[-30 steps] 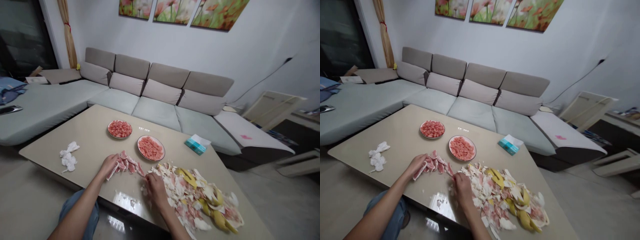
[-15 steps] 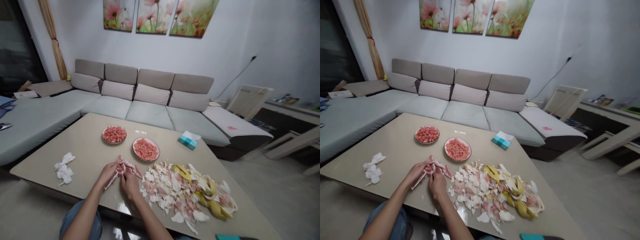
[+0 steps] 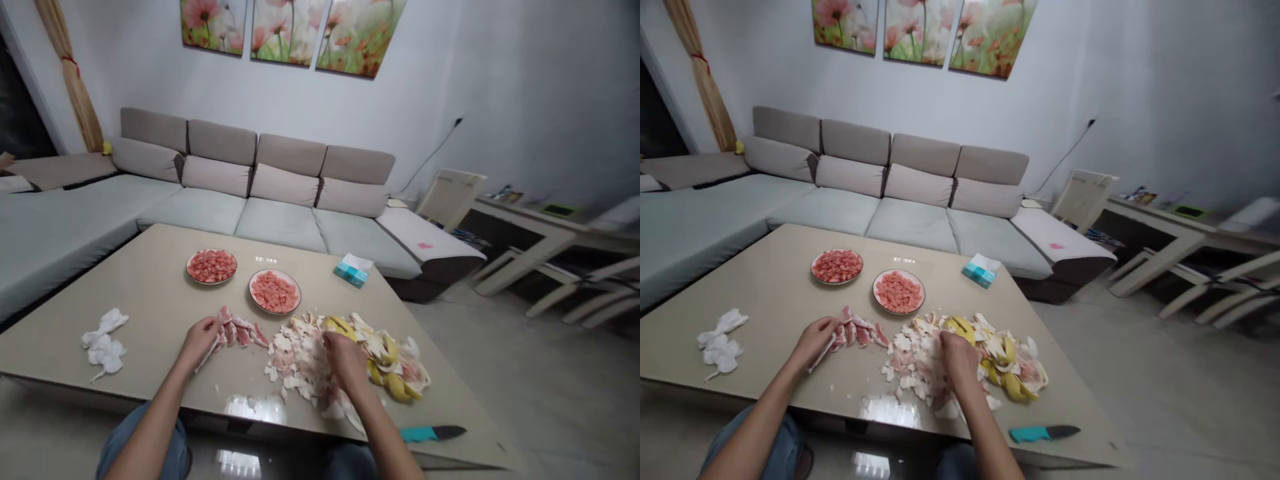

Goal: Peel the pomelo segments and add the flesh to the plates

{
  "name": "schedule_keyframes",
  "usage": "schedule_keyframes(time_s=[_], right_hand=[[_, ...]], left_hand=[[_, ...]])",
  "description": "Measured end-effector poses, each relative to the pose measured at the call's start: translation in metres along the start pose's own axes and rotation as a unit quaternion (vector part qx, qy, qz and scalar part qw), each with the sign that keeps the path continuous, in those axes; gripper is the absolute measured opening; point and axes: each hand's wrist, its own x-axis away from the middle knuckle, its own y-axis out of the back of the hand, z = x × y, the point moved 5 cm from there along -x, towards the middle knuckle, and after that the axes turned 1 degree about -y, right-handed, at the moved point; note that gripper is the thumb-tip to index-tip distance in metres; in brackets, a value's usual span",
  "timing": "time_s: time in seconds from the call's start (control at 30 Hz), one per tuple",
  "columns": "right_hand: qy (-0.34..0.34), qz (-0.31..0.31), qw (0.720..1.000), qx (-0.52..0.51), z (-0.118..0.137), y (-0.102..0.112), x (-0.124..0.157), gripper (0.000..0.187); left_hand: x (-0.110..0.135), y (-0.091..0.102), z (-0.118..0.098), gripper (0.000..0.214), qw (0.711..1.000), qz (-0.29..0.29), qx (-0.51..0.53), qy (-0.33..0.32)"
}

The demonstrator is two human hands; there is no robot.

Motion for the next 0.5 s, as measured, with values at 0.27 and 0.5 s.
schedule_keyframes(time_s=[0.27,0.5], right_hand=[[-0.034,0.027,0.997,0.060,-0.030,0.012,-0.010,0.020],[-0.058,0.043,0.996,0.058,-0.038,0.023,-0.023,0.033]], left_hand=[[0.004,-0.025,-0.001,0.033,0.997,0.078,0.026,0.006],[-0.002,-0.013,-0.002,0.031,0.990,0.041,0.134,0.027]])
